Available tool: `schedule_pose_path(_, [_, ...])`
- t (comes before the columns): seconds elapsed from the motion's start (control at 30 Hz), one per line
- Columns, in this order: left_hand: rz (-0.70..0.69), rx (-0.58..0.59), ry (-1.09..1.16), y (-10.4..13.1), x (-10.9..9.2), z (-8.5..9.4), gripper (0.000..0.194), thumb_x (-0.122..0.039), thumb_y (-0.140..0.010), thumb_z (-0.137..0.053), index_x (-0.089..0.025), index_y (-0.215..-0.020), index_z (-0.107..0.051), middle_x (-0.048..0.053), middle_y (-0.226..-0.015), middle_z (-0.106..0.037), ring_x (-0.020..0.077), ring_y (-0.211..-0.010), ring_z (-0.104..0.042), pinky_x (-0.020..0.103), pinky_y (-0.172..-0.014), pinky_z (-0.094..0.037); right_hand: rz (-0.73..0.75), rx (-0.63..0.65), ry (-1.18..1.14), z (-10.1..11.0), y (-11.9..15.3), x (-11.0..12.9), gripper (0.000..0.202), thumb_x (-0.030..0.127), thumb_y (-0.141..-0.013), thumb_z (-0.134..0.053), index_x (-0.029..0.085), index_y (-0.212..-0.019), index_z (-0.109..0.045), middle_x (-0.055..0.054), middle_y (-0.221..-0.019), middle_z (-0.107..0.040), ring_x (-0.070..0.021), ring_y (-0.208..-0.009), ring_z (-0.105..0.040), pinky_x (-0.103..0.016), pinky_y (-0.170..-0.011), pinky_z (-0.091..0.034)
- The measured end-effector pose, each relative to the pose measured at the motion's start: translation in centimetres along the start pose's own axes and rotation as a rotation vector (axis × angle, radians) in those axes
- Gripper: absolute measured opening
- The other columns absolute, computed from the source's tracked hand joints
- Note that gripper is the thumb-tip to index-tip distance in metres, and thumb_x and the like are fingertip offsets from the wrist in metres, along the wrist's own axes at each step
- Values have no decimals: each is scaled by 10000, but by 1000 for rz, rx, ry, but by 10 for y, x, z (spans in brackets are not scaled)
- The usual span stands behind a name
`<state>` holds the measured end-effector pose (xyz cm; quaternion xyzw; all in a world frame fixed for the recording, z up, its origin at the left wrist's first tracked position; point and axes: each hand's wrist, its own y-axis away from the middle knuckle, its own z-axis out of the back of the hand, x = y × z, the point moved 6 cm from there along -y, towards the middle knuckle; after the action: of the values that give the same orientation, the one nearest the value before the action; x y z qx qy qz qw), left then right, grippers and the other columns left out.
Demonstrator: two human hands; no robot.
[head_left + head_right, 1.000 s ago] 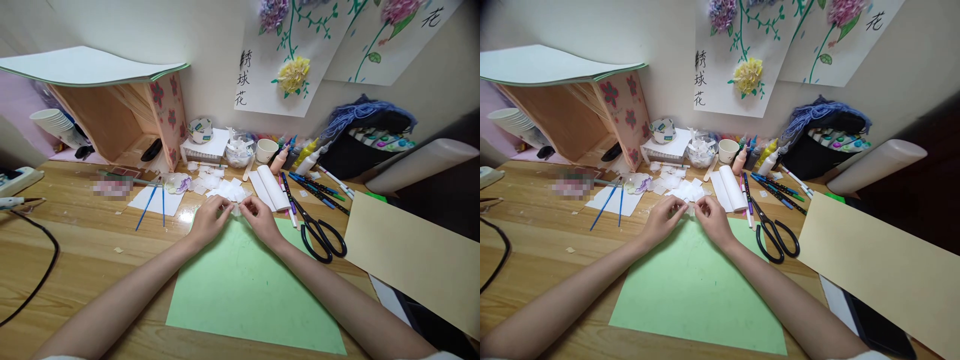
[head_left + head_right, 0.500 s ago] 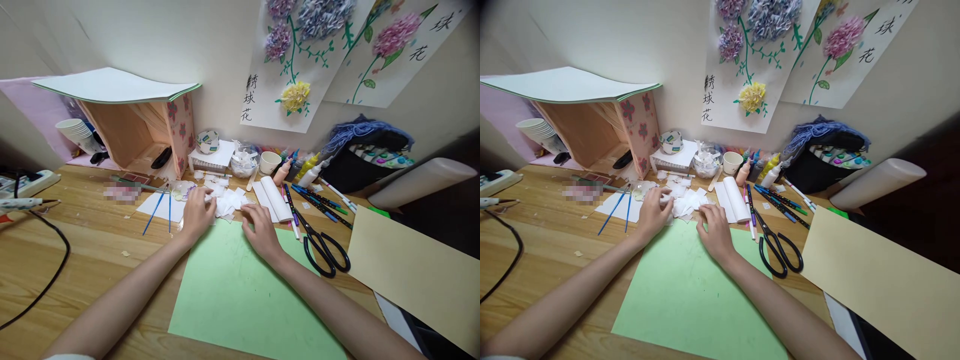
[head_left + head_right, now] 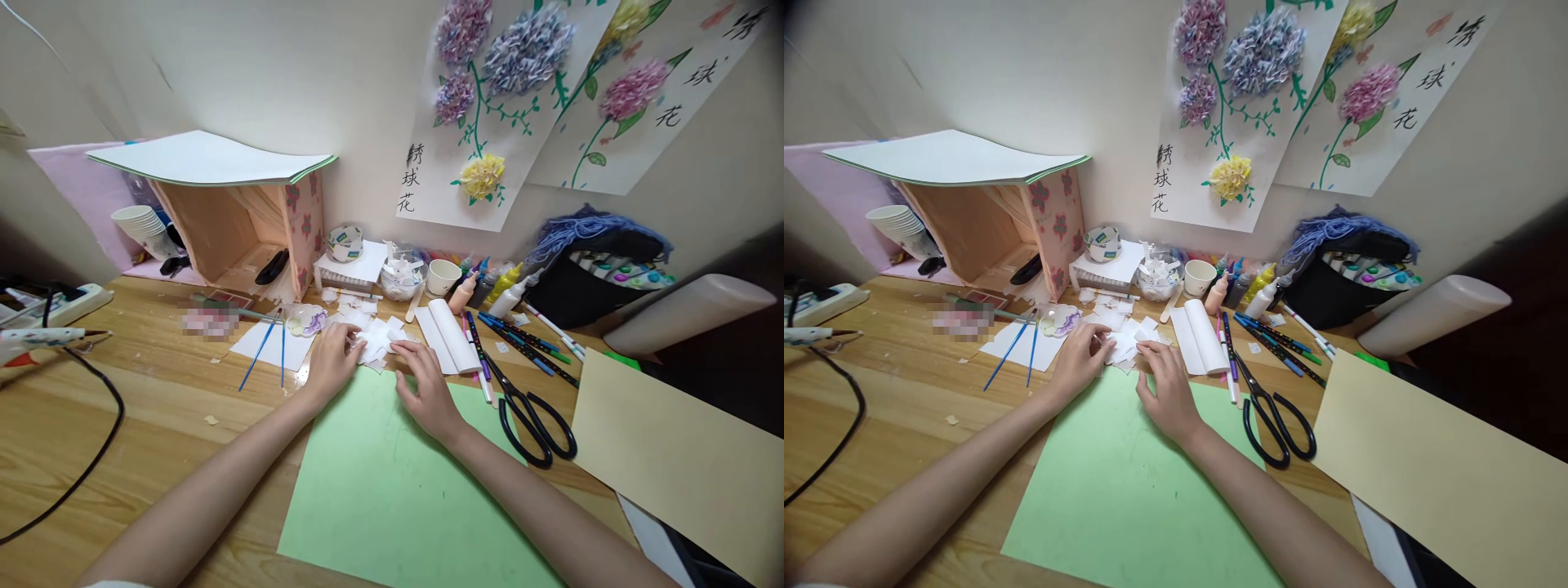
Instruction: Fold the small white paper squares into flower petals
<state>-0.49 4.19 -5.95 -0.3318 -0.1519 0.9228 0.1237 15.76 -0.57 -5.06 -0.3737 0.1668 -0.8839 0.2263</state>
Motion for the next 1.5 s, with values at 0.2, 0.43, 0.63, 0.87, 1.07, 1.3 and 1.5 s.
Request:
schedule_pose_path(0.2, [-15, 38, 14, 0, -3, -2, 118, -293, -816, -569, -183, -786, -597, 34, -789, -583, 183, -779, -528, 320, -702, -407, 1, -6, -12, 0, 1, 0, 452, 111, -822, -430, 239, -1252, -476, -94, -1204, -535, -261, -1167, -466, -472, -983, -401])
schedule_pose_path(0.43, [168, -183, 244, -5, 19, 12, 185, -340, -855, -511, -174, -834, -592, 26, -798, -631, 134, -687, -546, 263, -642, -436, 23, -6, -11, 0, -18, 8, 421, 126, -825, -437, 221, -1231, -498, -95, -1206, -542, -258, -1153, -468, -451, -978, -401])
schedule_pose_path(0.63, [243, -257, 282, -8, 37, 12, 197, -266, -863, -483, -160, -964, -616, 57, -881, -661, 144, -732, -594, 281, -685, -485, 88, 14, 3, -28, -74, 12, 341, 151, -821, -461, 207, -1136, -579, -97, -1163, -572, -269, -1116, -469, -471, -971, -396])
schedule_pose_path(0.87, [188, -279, 217, -5, 26, 25, 236, -190, -875, -433, -185, -1034, -608, 92, -1079, -549, 186, -1007, -546, 331, -847, -470, 61, 172, 50, -46, -80, 1, 203, 167, -832, -500, 182, -993, -623, -106, -1153, -566, -248, -1097, -478, -437, -951, -406])
schedule_pose_path(1.07, [-5, -19, -44, 14, 12, 28, 173, -276, -824, -544, -189, -974, -555, 58, -959, -583, 216, -920, -541, 361, -801, -445, 119, 341, 134, -35, -56, -2, 245, 308, -807, -600, 181, -1017, -586, -84, -1028, -597, -240, -977, -513, -401, -869, -428])
schedule_pose_path(1.3, [-55, 140, -87, 24, 16, 15, 164, -345, -804, -592, -190, -783, -542, 28, -831, -554, 193, -813, -521, 309, -694, -410, 69, 307, 161, -30, -31, -1, 157, 213, -850, -524, 190, -999, -567, -77, -997, -578, -219, -923, -536, -344, -780, -447])
schedule_pose_path(1.5, [-26, 155, -18, 22, 20, 16, 173, -344, -837, -541, -190, -761, -521, 20, -806, -569, 179, -789, -529, 281, -666, -386, 106, 213, 115, -21, -13, 9, 115, 161, -880, -468, 177, -879, -582, -67, -877, -612, -205, -856, -550, -325, -737, -432])
